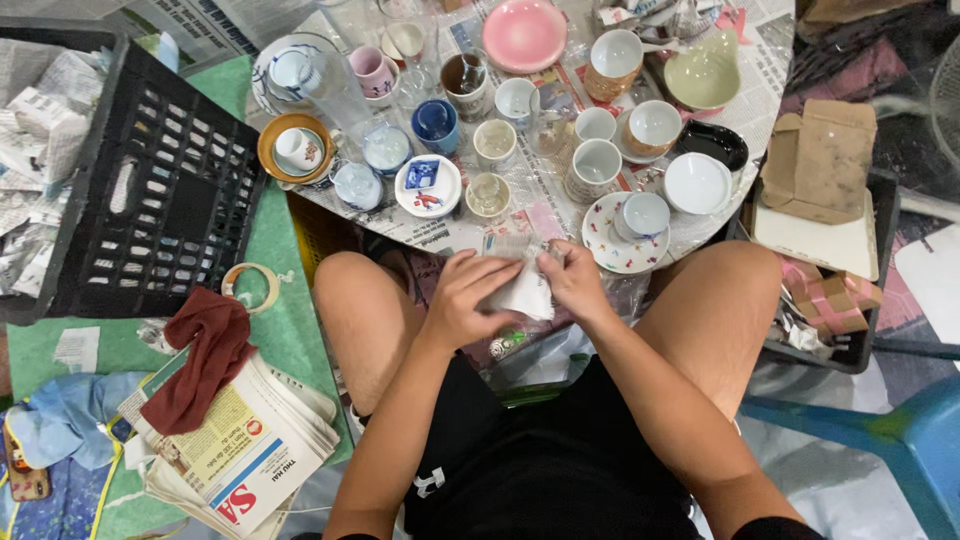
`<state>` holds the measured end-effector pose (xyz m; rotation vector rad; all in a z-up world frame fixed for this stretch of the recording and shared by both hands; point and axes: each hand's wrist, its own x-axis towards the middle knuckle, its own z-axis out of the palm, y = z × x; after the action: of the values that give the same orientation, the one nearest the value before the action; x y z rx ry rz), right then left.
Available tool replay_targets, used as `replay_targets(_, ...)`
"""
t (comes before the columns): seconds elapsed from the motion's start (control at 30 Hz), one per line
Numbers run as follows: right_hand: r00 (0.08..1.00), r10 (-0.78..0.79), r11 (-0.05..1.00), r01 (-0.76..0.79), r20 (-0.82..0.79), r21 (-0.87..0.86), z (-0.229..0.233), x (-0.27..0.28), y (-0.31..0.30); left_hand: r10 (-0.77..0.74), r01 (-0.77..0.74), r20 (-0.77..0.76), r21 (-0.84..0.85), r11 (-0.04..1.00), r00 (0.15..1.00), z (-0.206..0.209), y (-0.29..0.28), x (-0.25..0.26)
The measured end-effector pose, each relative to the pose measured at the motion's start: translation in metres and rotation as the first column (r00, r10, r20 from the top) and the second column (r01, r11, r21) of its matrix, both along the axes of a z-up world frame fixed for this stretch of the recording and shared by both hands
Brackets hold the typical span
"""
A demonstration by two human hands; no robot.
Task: The person wraps small ceramic items, including cups and saucers, using newspaper sheets. They fold the paper around each item and place the wrapped pieces into a black plastic crate.
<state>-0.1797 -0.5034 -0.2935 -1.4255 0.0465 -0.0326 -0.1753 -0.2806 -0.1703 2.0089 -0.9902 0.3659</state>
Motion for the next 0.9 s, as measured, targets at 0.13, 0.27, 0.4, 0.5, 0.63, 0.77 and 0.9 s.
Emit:
replay_targets(0.13,0.988,0.137,0.99,-0.135,0.076,-0.03,-0.012,0.002,-0.01,0.106,-0.13,-0.177,-0.134,0.982,0.978,-0.047,0.007,0.009)
replay_targets(0.27,0.938,0.338,0.939,-0.333,0.07,-0.083,0.001,0.004,-0.015,0.297,-0.495,-0.662,-0.128,0.859,0.688,-0.052,0.017,0.014)
replay_targets(0.4,0.876,0.455,0.872,-0.475,-0.163,-0.12,0.029,-0.004,-0.016,0.294,-0.483,-0.513,-0.284,0.829,0.806,-0.013,0.015,0.019)
replay_targets(0.5,0.877,0.448,0.887,-0.461,-0.175,-0.04,0.037,-0.005,-0.011,0.482,-0.484,-0.085,-0.298,0.823,0.872,0.007,0.002,0.009)
replay_targets(0.63,0.909,0.38,0.92,-0.39,-0.174,-0.028,0.034,-0.008,0.001,0.467,-0.475,-0.088,-0.175,0.862,0.88,-0.028,0.004,0.013)
replay_targets(0.77,0.935,0.348,0.92,-0.354,-0.061,-0.168,0.04,-0.013,0.012,0.235,-0.353,-0.578,-0.099,0.931,0.782,-0.071,0.018,0.002)
replay_targets(0.9,0.942,0.332,0.89,-0.297,0.045,-0.346,0.055,-0.021,0.028,-0.043,-0.121,-0.63,-0.214,0.969,0.776,-0.07,0.022,0.007)
